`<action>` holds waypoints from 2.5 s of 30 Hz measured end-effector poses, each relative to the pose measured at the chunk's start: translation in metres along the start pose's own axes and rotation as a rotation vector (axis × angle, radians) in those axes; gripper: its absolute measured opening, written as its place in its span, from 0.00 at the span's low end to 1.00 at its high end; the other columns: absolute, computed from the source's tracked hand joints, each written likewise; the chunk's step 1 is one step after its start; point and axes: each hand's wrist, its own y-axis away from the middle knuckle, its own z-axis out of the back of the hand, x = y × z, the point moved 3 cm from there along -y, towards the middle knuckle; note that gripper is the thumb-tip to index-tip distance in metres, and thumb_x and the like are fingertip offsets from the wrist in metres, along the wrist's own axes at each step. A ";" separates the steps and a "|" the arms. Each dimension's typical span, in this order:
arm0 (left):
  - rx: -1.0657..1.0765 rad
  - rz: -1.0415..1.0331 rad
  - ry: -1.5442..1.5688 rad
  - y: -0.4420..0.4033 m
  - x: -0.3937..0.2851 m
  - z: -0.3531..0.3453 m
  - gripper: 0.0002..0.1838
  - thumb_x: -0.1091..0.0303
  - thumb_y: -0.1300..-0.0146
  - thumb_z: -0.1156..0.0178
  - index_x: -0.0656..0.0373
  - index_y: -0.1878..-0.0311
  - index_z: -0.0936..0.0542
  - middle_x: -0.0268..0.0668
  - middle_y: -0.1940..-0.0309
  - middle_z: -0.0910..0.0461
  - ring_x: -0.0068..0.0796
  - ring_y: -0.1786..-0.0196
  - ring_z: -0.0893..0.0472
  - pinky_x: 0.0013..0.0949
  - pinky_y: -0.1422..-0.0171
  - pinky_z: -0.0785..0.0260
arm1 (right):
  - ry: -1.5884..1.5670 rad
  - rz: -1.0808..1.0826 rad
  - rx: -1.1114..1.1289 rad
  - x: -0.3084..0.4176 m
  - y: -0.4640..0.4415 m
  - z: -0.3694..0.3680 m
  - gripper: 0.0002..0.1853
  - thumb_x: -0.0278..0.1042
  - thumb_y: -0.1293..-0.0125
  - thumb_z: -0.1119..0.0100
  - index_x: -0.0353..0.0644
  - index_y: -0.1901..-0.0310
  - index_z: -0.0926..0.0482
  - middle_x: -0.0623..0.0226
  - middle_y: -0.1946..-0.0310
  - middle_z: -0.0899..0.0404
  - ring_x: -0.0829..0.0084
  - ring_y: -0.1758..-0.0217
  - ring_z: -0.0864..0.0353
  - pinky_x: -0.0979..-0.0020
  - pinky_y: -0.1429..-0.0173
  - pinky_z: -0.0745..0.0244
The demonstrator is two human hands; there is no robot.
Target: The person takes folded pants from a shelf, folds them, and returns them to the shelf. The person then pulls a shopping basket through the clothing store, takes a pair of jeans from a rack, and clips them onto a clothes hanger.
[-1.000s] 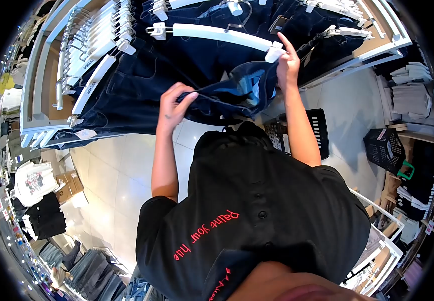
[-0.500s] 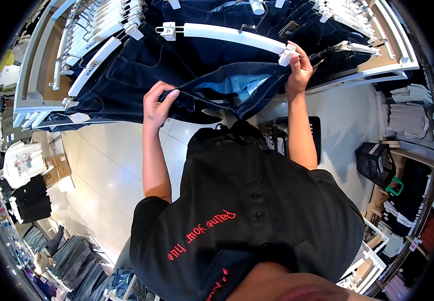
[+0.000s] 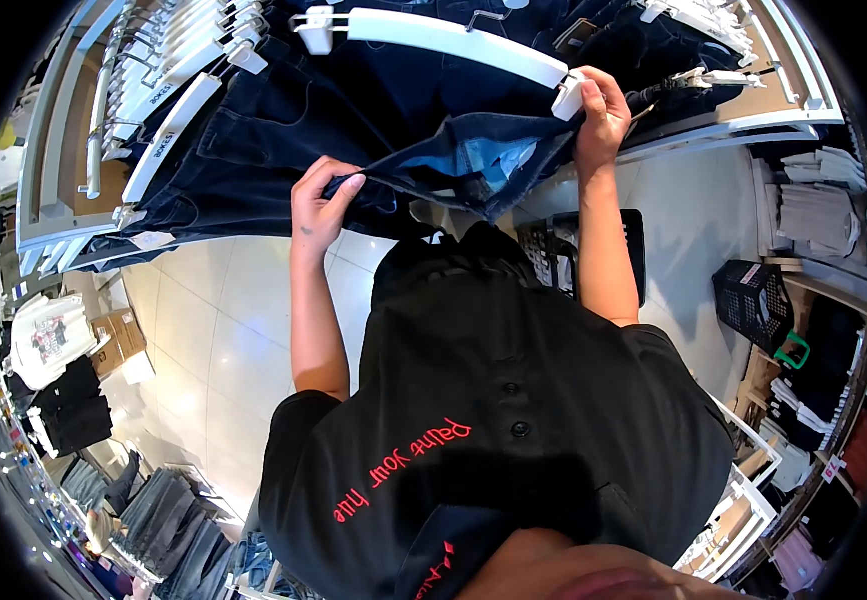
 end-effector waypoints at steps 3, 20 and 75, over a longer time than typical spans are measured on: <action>-0.002 0.012 0.016 0.002 0.002 -0.002 0.08 0.70 0.32 0.27 0.66 0.61 0.14 0.37 0.66 0.17 0.27 0.62 0.20 0.28 0.55 0.30 | -0.021 -0.032 0.002 -0.005 0.000 -0.004 0.15 0.42 0.25 0.33 0.37 0.51 0.11 0.74 0.63 0.14 0.83 0.62 0.21 0.79 0.55 0.28; -0.028 0.135 0.076 0.045 0.033 -0.012 0.09 0.70 0.31 0.27 0.67 0.60 0.15 0.36 0.65 0.19 0.27 0.61 0.22 0.28 0.53 0.30 | -0.017 -0.007 0.039 -0.003 0.001 -0.015 0.16 0.41 0.24 0.31 0.35 0.47 0.11 0.72 0.60 0.12 0.83 0.60 0.21 0.79 0.52 0.30; -0.212 -0.055 -0.518 0.016 0.015 0.075 0.11 0.63 0.37 0.23 0.59 0.59 0.11 0.36 0.55 0.22 0.35 0.54 0.17 0.34 0.50 0.24 | 0.204 -0.522 0.213 -0.061 0.058 0.064 0.49 0.79 0.19 0.73 0.35 0.67 0.18 0.73 0.81 0.27 0.81 0.78 0.41 0.73 0.69 0.50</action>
